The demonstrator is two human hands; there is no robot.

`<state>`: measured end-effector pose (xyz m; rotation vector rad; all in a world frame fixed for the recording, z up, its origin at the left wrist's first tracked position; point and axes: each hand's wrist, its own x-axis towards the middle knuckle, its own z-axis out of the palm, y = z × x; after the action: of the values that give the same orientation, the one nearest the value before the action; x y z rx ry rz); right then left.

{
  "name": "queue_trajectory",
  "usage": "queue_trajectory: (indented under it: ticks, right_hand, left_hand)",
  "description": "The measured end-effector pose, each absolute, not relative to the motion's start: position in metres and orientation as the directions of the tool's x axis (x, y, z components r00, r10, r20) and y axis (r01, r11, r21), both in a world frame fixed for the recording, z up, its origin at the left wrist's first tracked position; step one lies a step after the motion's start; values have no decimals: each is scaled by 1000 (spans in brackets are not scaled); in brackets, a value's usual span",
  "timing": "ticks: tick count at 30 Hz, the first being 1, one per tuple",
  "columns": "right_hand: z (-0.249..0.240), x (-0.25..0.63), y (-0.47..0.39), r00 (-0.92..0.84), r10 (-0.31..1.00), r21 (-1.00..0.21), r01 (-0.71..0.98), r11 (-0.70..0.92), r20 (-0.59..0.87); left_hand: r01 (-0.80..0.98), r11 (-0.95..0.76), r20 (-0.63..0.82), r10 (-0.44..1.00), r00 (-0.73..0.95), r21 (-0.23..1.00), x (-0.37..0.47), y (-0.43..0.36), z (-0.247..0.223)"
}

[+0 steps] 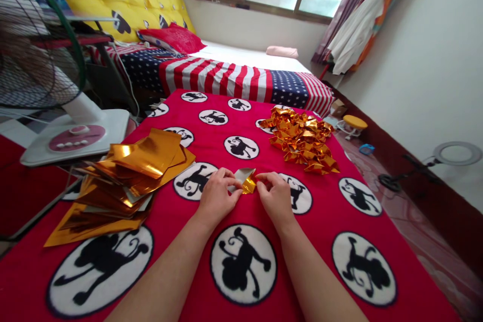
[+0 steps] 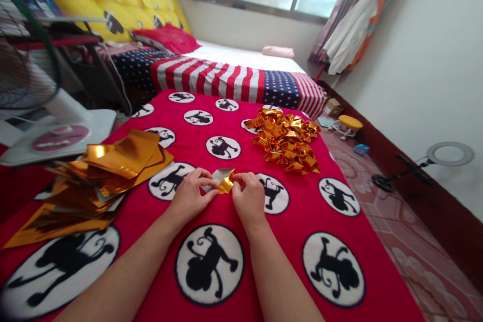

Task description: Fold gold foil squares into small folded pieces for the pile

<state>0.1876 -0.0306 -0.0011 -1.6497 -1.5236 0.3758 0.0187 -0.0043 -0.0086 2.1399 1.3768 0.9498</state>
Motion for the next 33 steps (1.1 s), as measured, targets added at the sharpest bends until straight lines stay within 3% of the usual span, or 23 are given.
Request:
queue_trajectory:
  ticks: [10,15,25,33]
  right_hand:
    - [7,173,-39,150,963,-492,870,-20,226]
    - [4,170,-40,167,958,-431,901,-53,232]
    - [5,170,-35,117,968,-469,883,1,223]
    - [-6,188,-10,-62,955,-567,793,223,289]
  left_hand:
    - [627,-431,338,901,271,648,19,-4,-7]
    - [630,-440,346,897,274,640,19,-5,-9]
    - [493,-562,321,810,491,664,-1,6,-11]
    - [551,-699,411,714,567,455,0,0,-3]
